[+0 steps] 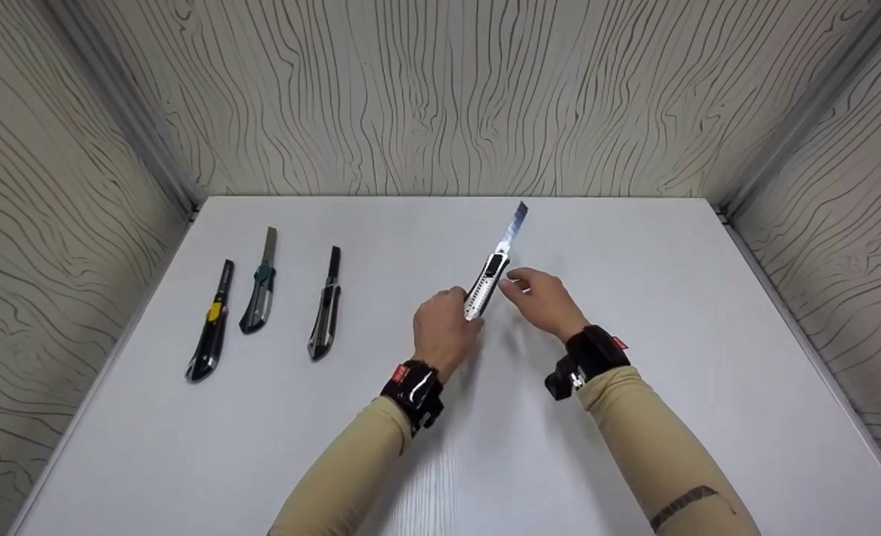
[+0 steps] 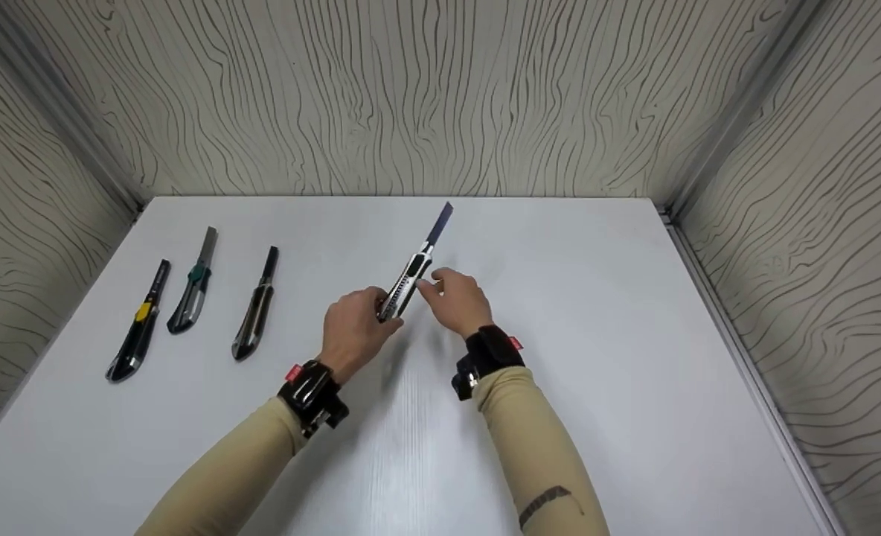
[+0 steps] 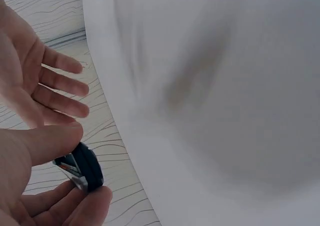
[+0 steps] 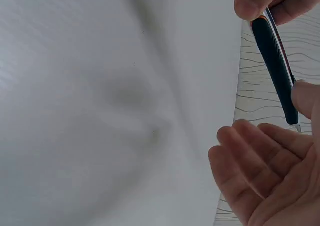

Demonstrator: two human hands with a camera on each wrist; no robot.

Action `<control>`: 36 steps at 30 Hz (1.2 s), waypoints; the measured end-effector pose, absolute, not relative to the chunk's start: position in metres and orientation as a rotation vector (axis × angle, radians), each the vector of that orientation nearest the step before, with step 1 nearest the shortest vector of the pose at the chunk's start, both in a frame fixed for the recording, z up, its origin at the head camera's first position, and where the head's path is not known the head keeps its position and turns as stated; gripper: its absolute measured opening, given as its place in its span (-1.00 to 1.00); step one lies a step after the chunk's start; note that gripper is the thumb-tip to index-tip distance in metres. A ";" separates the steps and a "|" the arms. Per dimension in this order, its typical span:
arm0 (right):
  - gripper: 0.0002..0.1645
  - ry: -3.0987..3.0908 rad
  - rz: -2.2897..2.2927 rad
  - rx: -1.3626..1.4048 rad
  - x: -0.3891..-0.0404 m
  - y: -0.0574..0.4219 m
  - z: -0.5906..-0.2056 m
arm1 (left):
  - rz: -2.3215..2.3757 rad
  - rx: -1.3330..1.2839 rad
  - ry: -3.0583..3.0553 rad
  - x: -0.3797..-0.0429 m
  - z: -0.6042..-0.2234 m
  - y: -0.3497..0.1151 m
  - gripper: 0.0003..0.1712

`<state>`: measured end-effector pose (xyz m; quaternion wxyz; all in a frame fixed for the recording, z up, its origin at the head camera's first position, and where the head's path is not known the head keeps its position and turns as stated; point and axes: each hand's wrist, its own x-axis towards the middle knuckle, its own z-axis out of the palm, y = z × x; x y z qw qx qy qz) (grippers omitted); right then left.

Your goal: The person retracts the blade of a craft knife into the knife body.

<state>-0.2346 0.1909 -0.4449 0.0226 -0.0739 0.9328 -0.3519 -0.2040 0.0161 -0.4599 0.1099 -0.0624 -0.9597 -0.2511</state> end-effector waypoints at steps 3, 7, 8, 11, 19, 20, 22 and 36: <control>-0.52 2.773 -1.322 -0.189 -0.236 0.194 -0.447 | -0.767 -0.187 -2.819 -0.200 -0.462 0.024 -0.68; -0.51 2.601 -1.562 -0.049 -0.237 0.193 -0.446 | -0.795 -0.178 -2.826 -0.197 -0.463 0.030 -0.64; -0.50 2.565 -1.601 -0.018 -0.237 0.192 -0.446 | -0.803 -0.180 -2.825 -0.196 -0.463 0.031 -0.64; -0.50 2.492 -1.676 0.051 -0.239 0.189 -0.446 | -0.811 -0.188 -2.813 -0.194 -0.465 0.033 -0.63; -0.52 2.361 -1.809 0.130 -0.239 0.186 -0.447 | -0.739 -0.223 -2.775 -0.188 -0.474 0.036 -0.57; -0.52 2.343 -1.827 0.144 -0.239 0.185 -0.447 | -0.729 -0.233 -2.770 -0.187 -0.475 0.037 -0.57; -0.52 2.314 -1.852 0.177 -0.238 0.185 -0.447 | -0.718 -0.245 -2.769 -0.186 -0.476 0.038 -0.56; -0.56 2.311 -1.848 0.233 -0.241 0.180 -0.450 | -0.909 -0.221 -2.815 -0.180 -0.481 0.042 -0.50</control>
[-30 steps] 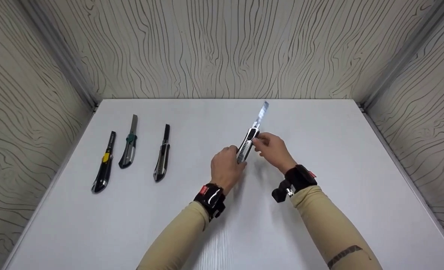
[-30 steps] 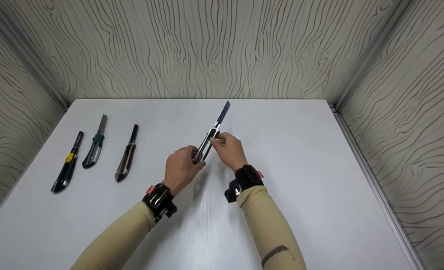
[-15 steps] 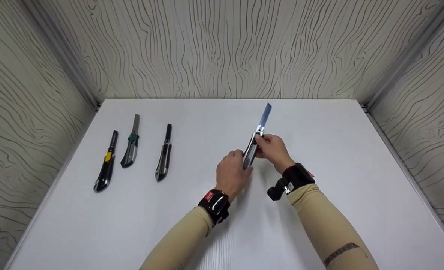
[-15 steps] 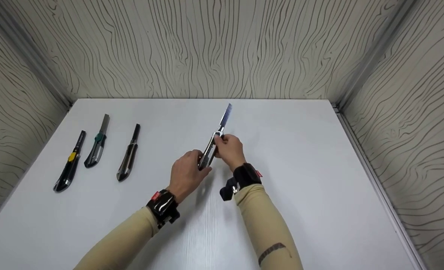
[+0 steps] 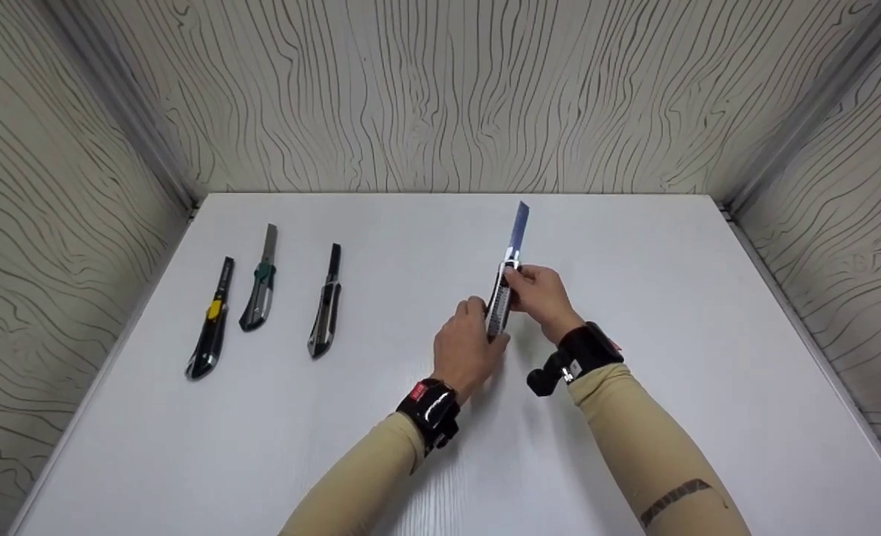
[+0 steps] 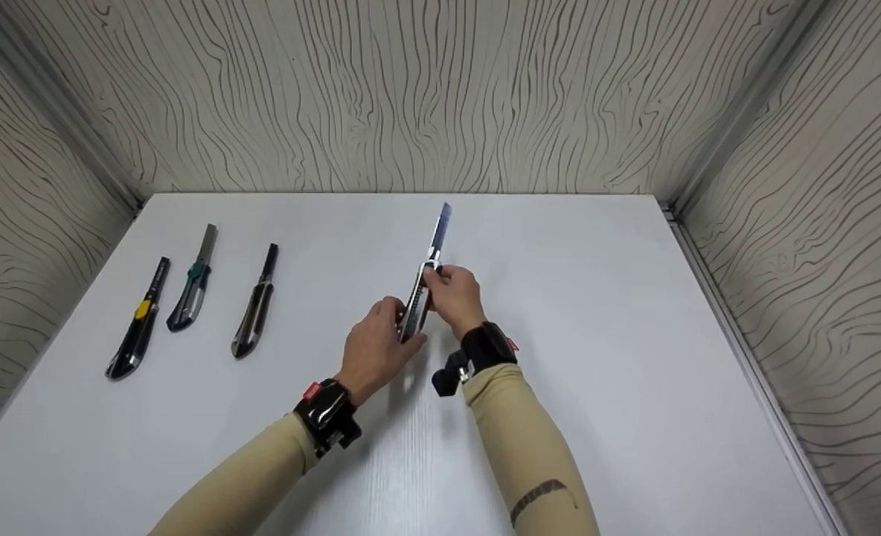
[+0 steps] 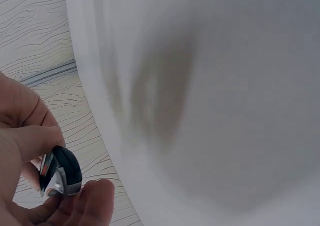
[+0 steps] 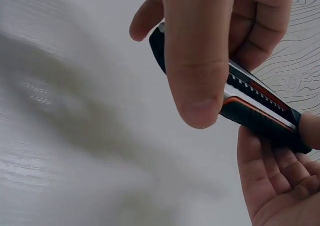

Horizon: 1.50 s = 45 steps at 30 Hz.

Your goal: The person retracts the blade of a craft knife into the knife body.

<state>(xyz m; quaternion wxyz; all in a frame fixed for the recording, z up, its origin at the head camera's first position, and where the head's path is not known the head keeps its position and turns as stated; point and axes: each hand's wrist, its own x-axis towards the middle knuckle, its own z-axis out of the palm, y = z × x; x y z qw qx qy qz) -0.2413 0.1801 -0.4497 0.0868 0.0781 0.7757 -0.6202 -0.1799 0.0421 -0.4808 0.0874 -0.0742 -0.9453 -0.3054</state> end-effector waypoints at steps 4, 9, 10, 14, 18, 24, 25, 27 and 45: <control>-0.58 2.328 -1.831 0.194 -0.241 0.180 -0.449 | -1.247 -0.230 -2.867 -0.179 -0.477 0.036 -0.44; -0.59 2.345 -1.805 0.199 -0.241 0.180 -0.449 | -1.693 -0.276 -2.897 -0.183 -0.474 0.024 -0.36; -0.58 2.346 -1.804 0.200 -0.241 0.180 -0.449 | -1.768 -0.276 -2.892 -0.184 -0.474 0.022 -0.37; -0.58 2.345 -1.808 0.193 -0.240 0.180 -0.450 | -2.028 -0.248 -2.819 -0.189 -0.476 0.017 -0.45; -0.57 2.330 -1.814 0.193 -0.241 0.180 -0.450 | -2.162 -0.203 -2.791 -0.191 -0.479 0.017 -0.52; -0.59 2.273 -1.827 0.213 -0.241 0.177 -0.451 | -2.259 -0.150 -2.768 -0.193 -0.485 0.018 -0.61; -0.59 2.267 -1.826 0.209 -0.241 0.176 -0.451 | -2.260 -0.148 -2.766 -0.193 -0.486 0.018 -0.63; -0.59 2.261 -1.826 0.202 -0.241 0.175 -0.451 | -2.249 -0.147 -2.757 -0.193 -0.486 0.018 -0.64; -0.49 2.252 -1.840 0.139 -0.239 0.168 -0.453 | -2.220 -0.156 -2.771 -0.190 -0.493 0.018 -0.69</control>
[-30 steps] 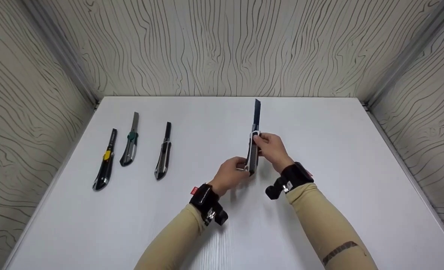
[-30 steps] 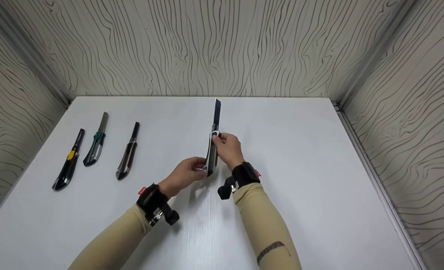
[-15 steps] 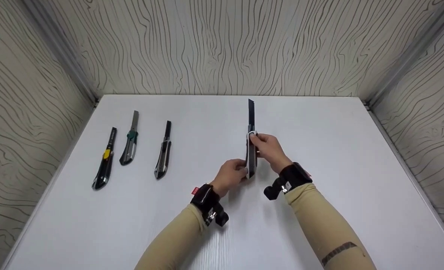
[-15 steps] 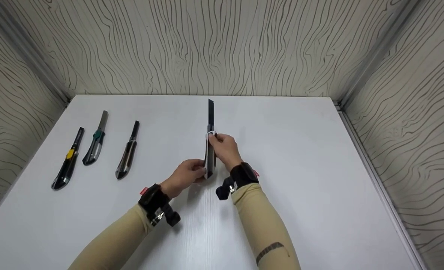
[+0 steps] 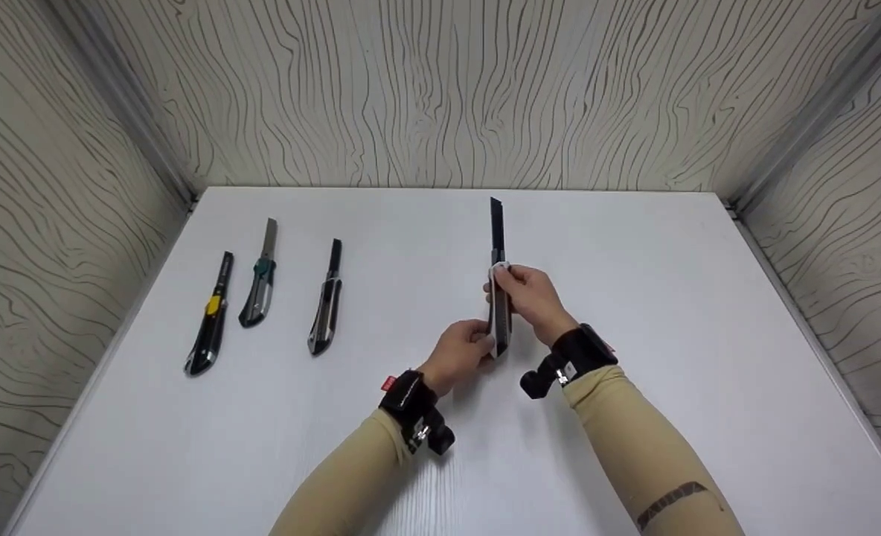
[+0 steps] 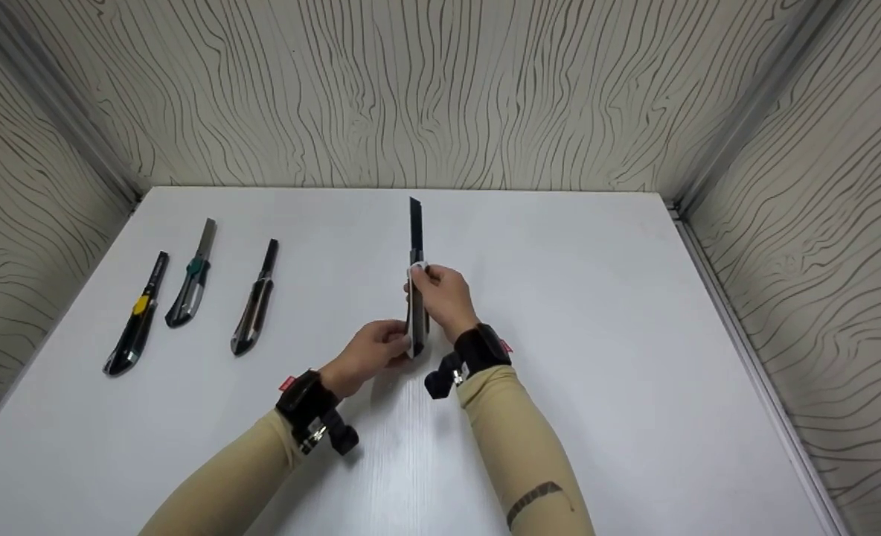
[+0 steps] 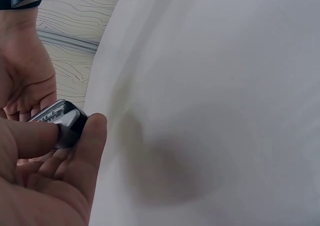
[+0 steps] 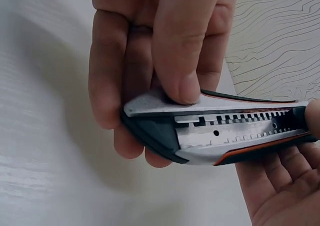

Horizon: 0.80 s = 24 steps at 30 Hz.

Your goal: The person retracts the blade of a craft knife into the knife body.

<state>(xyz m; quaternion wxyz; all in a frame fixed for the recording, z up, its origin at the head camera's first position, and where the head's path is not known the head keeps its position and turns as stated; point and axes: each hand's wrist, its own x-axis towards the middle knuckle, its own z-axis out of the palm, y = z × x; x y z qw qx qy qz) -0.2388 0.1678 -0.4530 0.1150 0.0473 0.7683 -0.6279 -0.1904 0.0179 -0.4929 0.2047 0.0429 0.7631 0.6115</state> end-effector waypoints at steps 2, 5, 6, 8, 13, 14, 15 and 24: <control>-0.51 2.252 -1.846 0.164 -0.239 0.168 -0.454 | 1.720 0.139 2.125 -0.190 -0.493 0.018 -0.68; -0.53 2.245 -1.853 0.186 -0.239 0.168 -0.453 | 1.735 0.145 2.133 -0.190 -0.494 0.018 -0.69; -0.55 2.245 -1.848 0.187 -0.237 0.167 -0.449 | 1.740 0.142 2.135 -0.190 -0.494 0.019 -0.70; -0.55 2.248 -1.845 0.189 -0.237 0.166 -0.449 | 1.747 0.139 2.141 -0.190 -0.495 0.019 -0.71; -0.51 2.254 -1.858 0.206 -0.239 0.166 -0.453 | 1.740 0.147 2.149 -0.189 -0.493 0.019 -0.69; -0.52 2.255 -1.860 0.209 -0.239 0.166 -0.453 | 1.737 0.150 2.150 -0.189 -0.493 0.019 -0.69; -0.51 2.253 -1.864 0.211 -0.239 0.166 -0.453 | 1.734 0.154 2.152 -0.188 -0.492 0.019 -0.69; -0.54 2.239 -1.864 0.233 -0.238 0.165 -0.453 | 1.739 0.168 2.157 -0.186 -0.493 0.017 -0.69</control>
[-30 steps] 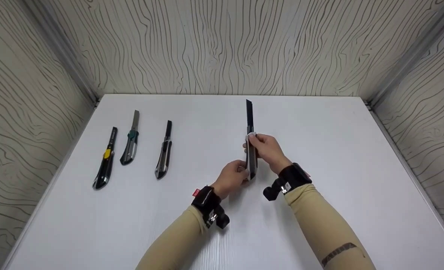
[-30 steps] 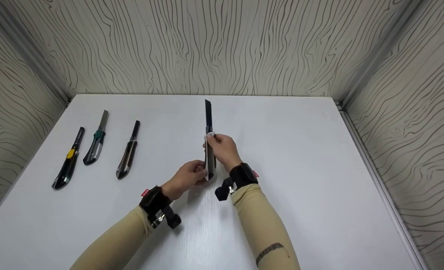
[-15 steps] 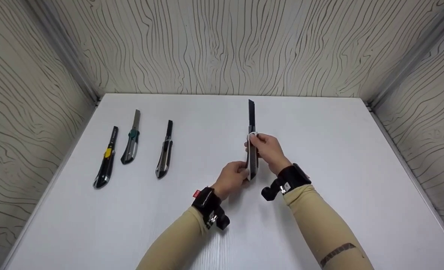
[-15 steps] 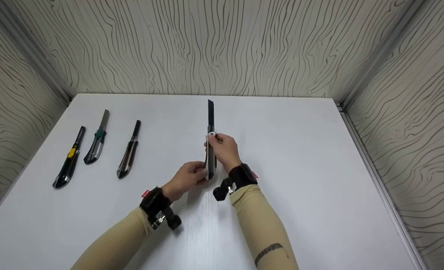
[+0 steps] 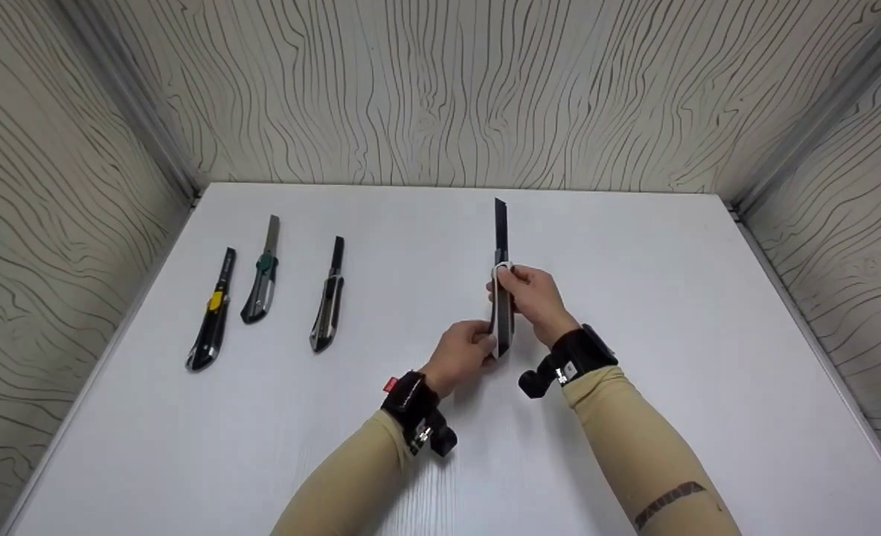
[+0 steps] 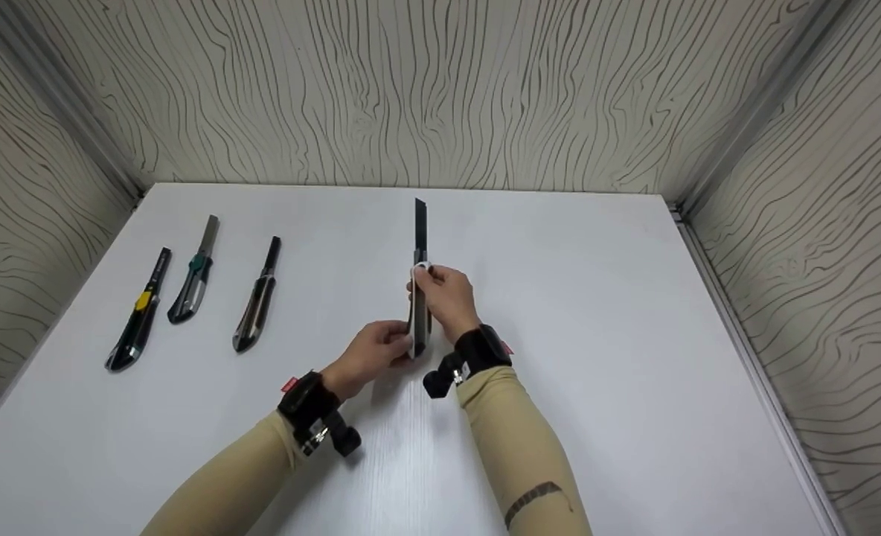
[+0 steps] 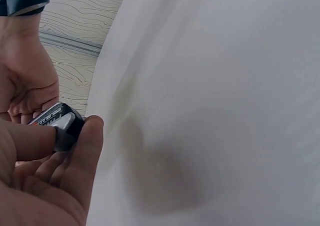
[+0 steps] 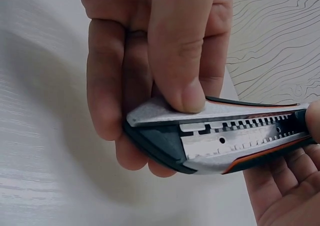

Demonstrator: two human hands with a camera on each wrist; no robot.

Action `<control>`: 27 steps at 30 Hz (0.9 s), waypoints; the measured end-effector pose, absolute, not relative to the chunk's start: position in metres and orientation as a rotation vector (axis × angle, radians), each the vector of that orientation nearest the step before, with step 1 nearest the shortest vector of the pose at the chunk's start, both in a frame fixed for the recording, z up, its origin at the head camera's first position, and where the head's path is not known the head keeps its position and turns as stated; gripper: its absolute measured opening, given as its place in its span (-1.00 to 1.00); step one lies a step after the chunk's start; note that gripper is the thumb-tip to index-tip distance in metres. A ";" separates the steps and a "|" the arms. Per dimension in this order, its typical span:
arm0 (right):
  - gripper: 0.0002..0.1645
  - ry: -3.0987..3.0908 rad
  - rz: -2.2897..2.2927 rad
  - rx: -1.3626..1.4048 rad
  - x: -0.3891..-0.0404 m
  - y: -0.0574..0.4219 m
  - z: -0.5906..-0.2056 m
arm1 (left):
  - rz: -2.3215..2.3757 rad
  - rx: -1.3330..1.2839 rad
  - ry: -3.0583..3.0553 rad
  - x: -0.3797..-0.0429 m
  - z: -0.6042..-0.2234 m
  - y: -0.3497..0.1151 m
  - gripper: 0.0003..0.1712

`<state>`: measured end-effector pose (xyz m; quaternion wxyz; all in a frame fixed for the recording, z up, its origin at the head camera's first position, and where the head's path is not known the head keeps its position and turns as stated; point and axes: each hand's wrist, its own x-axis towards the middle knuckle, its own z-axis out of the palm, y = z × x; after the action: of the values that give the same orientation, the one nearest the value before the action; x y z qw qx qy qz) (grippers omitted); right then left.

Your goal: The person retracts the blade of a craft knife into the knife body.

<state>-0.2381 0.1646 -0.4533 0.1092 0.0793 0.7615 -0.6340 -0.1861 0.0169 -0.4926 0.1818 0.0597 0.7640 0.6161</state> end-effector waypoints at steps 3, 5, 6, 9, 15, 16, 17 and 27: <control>-0.56 2.241 -1.849 0.236 -0.238 0.165 -0.454 | 1.741 0.169 2.161 -0.186 -0.493 0.017 -0.69; -0.57 2.245 -1.833 0.227 -0.239 0.165 -0.454 | 1.741 0.171 2.168 -0.186 -0.494 0.018 -0.70; -0.58 2.246 -1.830 0.225 -0.239 0.165 -0.455 | 1.741 0.174 2.171 -0.186 -0.494 0.018 -0.70; -0.60 2.247 -1.825 0.221 -0.240 0.165 -0.456 | 1.746 0.174 2.172 -0.187 -0.495 0.018 -0.71; -0.60 2.230 -1.853 0.218 -0.239 0.165 -0.455 | 1.792 0.128 2.117 -0.186 -0.496 0.018 -0.71; -0.59 2.227 -1.856 0.218 -0.239 0.165 -0.455 | 1.799 0.122 2.108 -0.186 -0.496 0.018 -0.72; -0.59 2.225 -1.855 0.217 -0.239 0.165 -0.455 | 1.800 0.117 2.104 -0.186 -0.496 0.018 -0.72; -0.55 2.193 -1.894 0.209 -0.238 0.168 -0.456 | 1.850 0.121 2.064 -0.186 -0.498 0.019 -0.69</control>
<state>-0.2384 0.1682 -0.4555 0.1179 0.0713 0.7497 -0.6472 -0.1860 0.0192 -0.4979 0.1824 0.0430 0.7315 0.6556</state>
